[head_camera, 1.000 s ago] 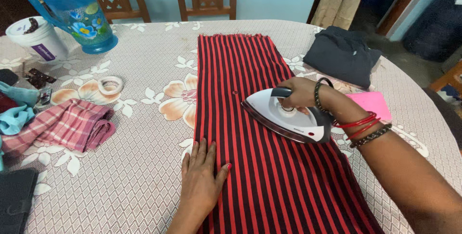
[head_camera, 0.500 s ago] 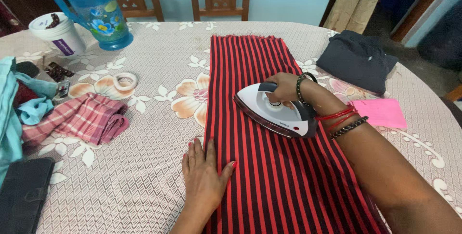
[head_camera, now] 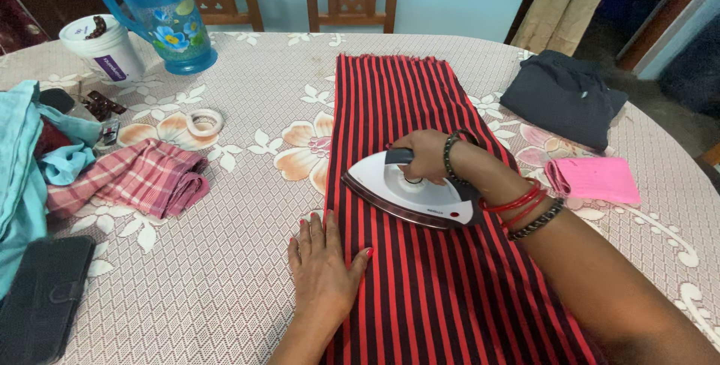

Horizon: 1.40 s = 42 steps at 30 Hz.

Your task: The person lays out a red and black striped garment on a table, smooths it by hand, and uses an electric iron to press the fabric. The garment is flipped and ironed again on the other side.

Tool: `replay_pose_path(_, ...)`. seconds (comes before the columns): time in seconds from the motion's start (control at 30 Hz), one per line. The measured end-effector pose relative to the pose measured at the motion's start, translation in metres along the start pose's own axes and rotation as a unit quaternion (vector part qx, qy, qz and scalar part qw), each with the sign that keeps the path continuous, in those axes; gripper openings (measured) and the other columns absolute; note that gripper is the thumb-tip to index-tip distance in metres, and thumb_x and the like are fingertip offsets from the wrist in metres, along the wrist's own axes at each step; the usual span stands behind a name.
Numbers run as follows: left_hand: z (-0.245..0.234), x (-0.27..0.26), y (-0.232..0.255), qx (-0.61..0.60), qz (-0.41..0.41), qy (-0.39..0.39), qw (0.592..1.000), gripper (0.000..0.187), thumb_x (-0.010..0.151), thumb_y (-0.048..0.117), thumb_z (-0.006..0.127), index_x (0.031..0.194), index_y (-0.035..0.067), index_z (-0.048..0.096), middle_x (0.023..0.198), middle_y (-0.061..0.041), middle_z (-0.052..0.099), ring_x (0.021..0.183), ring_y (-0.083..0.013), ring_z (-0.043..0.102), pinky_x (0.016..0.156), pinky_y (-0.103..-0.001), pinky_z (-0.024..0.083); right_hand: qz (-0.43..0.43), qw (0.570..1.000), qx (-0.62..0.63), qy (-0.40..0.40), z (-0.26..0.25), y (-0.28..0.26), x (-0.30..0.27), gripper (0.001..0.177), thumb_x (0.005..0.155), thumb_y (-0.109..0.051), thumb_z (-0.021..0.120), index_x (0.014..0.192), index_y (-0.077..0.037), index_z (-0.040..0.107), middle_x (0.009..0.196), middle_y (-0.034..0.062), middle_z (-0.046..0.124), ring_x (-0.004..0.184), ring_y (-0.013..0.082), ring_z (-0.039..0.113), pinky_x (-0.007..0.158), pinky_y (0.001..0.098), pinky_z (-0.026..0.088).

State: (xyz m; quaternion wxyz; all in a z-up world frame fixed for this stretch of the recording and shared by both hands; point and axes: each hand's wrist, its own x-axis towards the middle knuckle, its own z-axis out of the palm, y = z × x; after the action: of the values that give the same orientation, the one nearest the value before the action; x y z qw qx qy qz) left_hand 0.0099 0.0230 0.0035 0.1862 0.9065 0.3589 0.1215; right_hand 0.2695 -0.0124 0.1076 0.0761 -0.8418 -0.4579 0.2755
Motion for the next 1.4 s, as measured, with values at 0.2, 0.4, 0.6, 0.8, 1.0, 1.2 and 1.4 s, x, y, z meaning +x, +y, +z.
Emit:
replay_pose_path(0.2,-0.018,0.006,-0.003,0.001,-0.045,-0.061,0.997,0.113,0.083,0.06,0.073,0.161,0.003,0.015,0.162,-0.023,0.02,0.154,-0.0358,0.011,0.123,-0.052,0.009,-0.026,1.0,0.001,0.007,-0.003,-0.01,0.006,0.019,0.079,-0.009,0.066,0.097,-0.007,0.072,0.064,0.0096,0.068,0.043,0.0183,0.062,0.039,0.0343,0.046)
replay_pose_path(0.4,-0.038,0.011,-0.016,-0.022,-0.049,-0.162,0.985,0.133,0.07,0.059,0.085,0.159,0.004,0.002,0.169,-0.016,0.005,0.158,-0.0287,-0.003,0.126,-0.046,0.0,-0.103,0.991,0.035,-0.073,0.007,-0.016,0.013,0.021,0.072,-0.004,0.069,0.093,-0.007,0.069,0.063,0.0066,0.067,0.041,0.0169,0.06,0.039,0.0344,0.046)
replay_pose_path(0.6,-0.036,0.01,-0.025,-0.019,-0.061,-0.151,0.987,0.14,0.065,0.062,0.086,0.16,0.003,0.002,0.169,-0.018,0.004,0.158,-0.0285,-0.004,0.127,-0.047,0.0,-0.112,0.988,-0.023,-0.107,0.022,-0.035,-0.007,0.026,0.072,-0.006,0.07,0.098,-0.013,0.071,0.071,0.0044,0.071,0.047,0.0162,0.062,0.043,0.0347,0.045)
replay_pose_path(0.8,-0.033,0.011,-0.028,-0.016,-0.067,-0.157,0.985,0.141,0.063,0.067,0.084,0.16,0.006,0.002,0.17,-0.016,0.003,0.158,-0.0261,-0.006,0.127,-0.046,-0.001,-0.069,0.989,-0.093,-0.087,0.022,-0.025,-0.01,0.028,0.074,-0.011,0.074,0.102,-0.017,0.072,0.077,0.0036,0.074,0.051,0.0164,0.066,0.047,0.0361,0.048)
replay_pose_path(1.0,-0.031,0.011,-0.028,0.009,-0.063,-0.163,0.985,0.141,0.065,0.071,0.08,0.161,0.005,0.0,0.17,-0.016,0.003,0.158,-0.0259,-0.008,0.127,-0.046,-0.001,0.006,0.994,-0.097,-0.042,0.002,0.031,-0.036,0.022,0.082,-0.018,0.072,0.103,-0.013,0.072,0.069,0.0091,0.072,0.052,0.0207,0.068,0.05,0.0375,0.052)
replay_pose_path(1.2,-0.024,0.014,-0.029,0.017,-0.075,-0.163,0.984,0.14,0.064,0.072,0.079,0.161,0.009,0.001,0.171,-0.011,0.002,0.158,-0.0237,-0.007,0.127,-0.046,-0.001,0.098,0.993,-0.05,0.037,-0.013,0.092,-0.064,0.026,0.079,-0.017,0.074,0.105,-0.017,0.073,0.065,0.0091,0.071,0.053,0.021,0.068,0.056,0.039,0.054)
replay_pose_path(1.4,-0.019,0.013,-0.035,0.019,-0.063,-0.141,0.988,0.14,0.064,0.073,0.079,0.161,0.007,0.004,0.171,-0.012,0.004,0.158,-0.0253,-0.005,0.127,-0.047,0.0,0.194,0.976,0.01,0.097,-0.02,0.132,-0.098,0.027,0.079,-0.011,0.069,0.106,-0.01,0.072,0.065,0.0106,0.072,0.052,0.0222,0.069,0.058,0.0377,0.054)
